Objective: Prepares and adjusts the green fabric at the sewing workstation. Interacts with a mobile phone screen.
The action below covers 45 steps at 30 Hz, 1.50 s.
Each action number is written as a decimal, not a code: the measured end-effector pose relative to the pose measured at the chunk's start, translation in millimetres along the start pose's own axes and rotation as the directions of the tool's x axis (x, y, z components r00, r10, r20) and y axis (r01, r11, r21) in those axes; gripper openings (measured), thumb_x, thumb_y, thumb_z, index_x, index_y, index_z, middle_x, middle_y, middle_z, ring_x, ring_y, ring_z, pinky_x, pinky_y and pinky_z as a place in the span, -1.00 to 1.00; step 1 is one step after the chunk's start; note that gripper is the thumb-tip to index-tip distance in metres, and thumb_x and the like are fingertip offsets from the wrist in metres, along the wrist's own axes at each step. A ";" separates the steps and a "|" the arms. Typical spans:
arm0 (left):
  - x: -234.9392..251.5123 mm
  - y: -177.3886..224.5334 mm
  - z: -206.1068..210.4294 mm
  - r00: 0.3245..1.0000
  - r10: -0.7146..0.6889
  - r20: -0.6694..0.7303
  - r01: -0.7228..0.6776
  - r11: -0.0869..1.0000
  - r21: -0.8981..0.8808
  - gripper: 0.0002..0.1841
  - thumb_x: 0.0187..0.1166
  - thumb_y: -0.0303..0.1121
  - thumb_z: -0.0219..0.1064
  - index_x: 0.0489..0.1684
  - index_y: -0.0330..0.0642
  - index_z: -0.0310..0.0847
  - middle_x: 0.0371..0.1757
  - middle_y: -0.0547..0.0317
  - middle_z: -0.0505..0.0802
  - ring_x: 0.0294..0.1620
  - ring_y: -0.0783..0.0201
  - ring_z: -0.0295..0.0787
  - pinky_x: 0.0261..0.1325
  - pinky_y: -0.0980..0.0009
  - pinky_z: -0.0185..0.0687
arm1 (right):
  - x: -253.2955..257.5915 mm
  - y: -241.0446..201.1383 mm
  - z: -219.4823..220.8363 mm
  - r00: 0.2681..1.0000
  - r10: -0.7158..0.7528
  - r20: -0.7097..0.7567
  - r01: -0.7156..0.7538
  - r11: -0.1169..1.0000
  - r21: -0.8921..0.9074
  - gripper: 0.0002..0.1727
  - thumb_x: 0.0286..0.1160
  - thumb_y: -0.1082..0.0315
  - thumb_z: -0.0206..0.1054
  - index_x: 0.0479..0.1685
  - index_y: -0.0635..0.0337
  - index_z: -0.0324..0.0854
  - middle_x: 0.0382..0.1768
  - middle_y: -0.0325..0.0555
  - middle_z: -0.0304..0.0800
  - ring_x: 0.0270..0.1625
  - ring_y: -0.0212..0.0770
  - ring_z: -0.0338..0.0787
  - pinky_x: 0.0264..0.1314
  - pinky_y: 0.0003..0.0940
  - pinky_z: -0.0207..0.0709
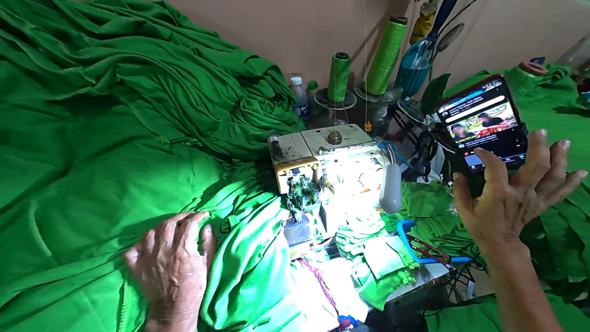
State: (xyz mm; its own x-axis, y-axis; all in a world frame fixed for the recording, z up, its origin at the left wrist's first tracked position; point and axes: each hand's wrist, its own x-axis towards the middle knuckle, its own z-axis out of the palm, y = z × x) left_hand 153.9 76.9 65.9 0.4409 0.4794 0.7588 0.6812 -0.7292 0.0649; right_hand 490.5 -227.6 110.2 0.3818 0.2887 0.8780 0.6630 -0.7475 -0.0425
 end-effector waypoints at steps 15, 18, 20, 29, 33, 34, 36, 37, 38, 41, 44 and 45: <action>-0.5 -0.2 -0.1 1.000 0.000 -0.001 0.000 1.000 0.005 -0.61 0.72 -0.20 0.06 0.03 -0.25 0.79 0.09 -0.31 0.85 0.11 -0.43 0.76 0.07 -0.38 0.44 | 13.6 -4.7 -1.5 1.000 -0.006 -0.003 0.006 1.000 0.000 -0.27 0.47 0.07 0.34 0.71 0.01 0.38 0.77 0.51 0.02 0.78 0.70 -0.13 0.57 0.75 -0.36; -0.6 -0.4 0.3 1.000 -0.009 0.002 0.009 1.000 0.005 -0.63 0.71 -0.21 0.08 0.02 -0.23 0.80 0.09 -0.29 0.85 0.12 -0.42 0.76 0.08 -0.37 0.44 | 15.7 -7.0 -3.4 1.000 0.001 -0.002 -0.001 1.000 0.004 -0.27 0.49 0.03 0.33 0.71 0.03 0.38 0.78 0.50 0.00 0.79 0.70 -0.15 0.58 0.75 -0.36; -0.8 -0.3 0.9 1.000 -0.008 -0.002 0.008 1.000 0.007 -0.62 0.72 -0.20 0.07 0.02 -0.23 0.80 0.09 -0.28 0.85 0.13 -0.41 0.76 0.08 -0.36 0.44 | 13.9 -7.1 -3.1 1.000 0.005 -0.026 -0.005 1.000 0.006 -0.34 0.48 0.04 0.33 0.59 0.10 0.47 0.77 0.51 0.03 0.78 0.69 -0.12 0.60 0.72 -0.33; -0.4 1.5 0.3 1.000 -0.016 -0.007 0.016 1.000 0.000 -0.60 0.72 -0.19 0.05 0.02 -0.23 0.80 0.08 -0.28 0.85 0.13 -0.41 0.76 0.10 -0.37 0.42 | 9.5 -4.5 -3.2 0.998 0.014 -0.069 -0.013 1.000 0.011 -0.48 0.50 0.11 0.32 0.38 0.20 0.55 0.74 0.54 0.08 0.77 0.69 -0.06 0.59 0.71 -0.28; -0.4 0.6 0.3 1.000 -0.010 -0.005 0.010 1.000 0.002 -0.62 0.71 -0.21 0.07 0.01 -0.24 0.80 0.08 -0.28 0.86 0.13 -0.39 0.77 0.09 -0.35 0.43 | 8.8 -3.6 -3.2 0.998 0.014 -0.059 -0.013 1.000 0.020 -0.46 0.52 0.11 0.30 0.44 0.18 0.55 0.74 0.54 0.07 0.77 0.69 -0.08 0.60 0.71 -0.31; -0.3 1.1 -0.4 1.000 -0.010 -0.002 0.010 1.000 0.003 -0.62 0.71 -0.21 0.07 0.02 -0.24 0.80 0.09 -0.28 0.85 0.12 -0.40 0.77 0.09 -0.36 0.43 | 8.7 -3.5 -3.1 0.998 0.011 -0.060 -0.010 1.000 0.017 -0.45 0.52 0.11 0.30 0.46 0.17 0.54 0.74 0.54 0.07 0.77 0.70 -0.07 0.60 0.71 -0.30; -1.4 1.4 -0.7 1.000 -0.004 0.001 0.004 1.000 0.003 -0.60 0.72 -0.20 0.04 0.04 -0.27 0.78 0.10 -0.31 0.84 0.12 -0.43 0.75 0.08 -0.39 0.41 | 9.1 -3.1 -4.0 0.998 0.004 -0.059 -0.003 1.000 0.009 -0.42 0.52 0.11 0.30 0.51 0.16 0.52 0.74 0.56 0.08 0.76 0.72 -0.07 0.58 0.73 -0.28; -1.6 1.2 -0.6 1.000 -0.002 -0.004 0.002 1.000 0.005 -0.59 0.73 -0.20 0.04 0.04 -0.27 0.78 0.11 -0.31 0.84 0.13 -0.44 0.75 0.07 -0.39 0.40 | 10.0 -3.5 -4.6 0.998 0.004 -0.056 -0.004 1.000 0.007 -0.41 0.52 0.11 0.30 0.54 0.14 0.50 0.74 0.56 0.08 0.76 0.72 -0.06 0.57 0.74 -0.28; -1.7 1.2 -0.7 1.000 0.000 -0.009 0.000 1.000 0.010 -0.59 0.73 -0.19 0.03 0.04 -0.27 0.78 0.11 -0.31 0.84 0.13 -0.43 0.75 0.08 -0.39 0.40 | 11.2 -4.2 -4.9 0.999 0.006 -0.051 -0.006 1.000 0.007 -0.39 0.52 0.11 0.30 0.58 0.13 0.49 0.74 0.56 0.07 0.76 0.72 -0.06 0.57 0.74 -0.28; -1.9 1.3 0.2 1.000 -0.004 -0.016 0.004 1.000 0.015 -0.60 0.73 -0.19 0.04 0.05 -0.25 0.78 0.10 -0.29 0.84 0.13 -0.43 0.75 0.07 -0.39 0.40 | 15.4 -5.4 -3.6 0.999 0.007 -0.031 -0.007 1.000 0.001 -0.31 0.50 0.09 0.30 0.69 0.07 0.40 0.77 0.53 0.01 0.77 0.72 -0.12 0.58 0.74 -0.33; -1.0 0.6 0.6 1.000 -0.011 -0.014 0.011 1.000 0.007 -0.61 0.72 -0.20 0.06 0.02 -0.23 0.80 0.09 -0.27 0.85 0.12 -0.41 0.77 0.07 -0.38 0.43 | 19.5 -5.5 2.4 1.000 -0.017 -0.021 0.016 1.000 -0.009 -0.25 0.51 0.04 0.30 0.76 -0.01 0.33 0.80 0.50 -0.04 0.78 0.71 -0.16 0.56 0.76 -0.33; -0.9 0.5 1.0 1.000 -0.010 -0.014 0.010 1.000 0.002 -0.62 0.72 -0.20 0.07 0.01 -0.23 0.80 0.09 -0.26 0.86 0.12 -0.40 0.77 0.06 -0.37 0.44 | 20.2 -4.8 4.4 1.000 -0.019 -0.012 0.019 1.000 -0.004 -0.25 0.50 0.03 0.31 0.76 -0.03 0.34 0.80 0.49 -0.04 0.78 0.71 -0.17 0.56 0.77 -0.35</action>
State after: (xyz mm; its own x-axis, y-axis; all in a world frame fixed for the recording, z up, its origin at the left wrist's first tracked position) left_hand 154.4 76.6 64.6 0.4258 0.4797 0.7672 0.6867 -0.7234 0.0712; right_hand 498.0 -215.6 126.0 0.3617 0.2957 0.8842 0.6674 -0.7443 -0.0242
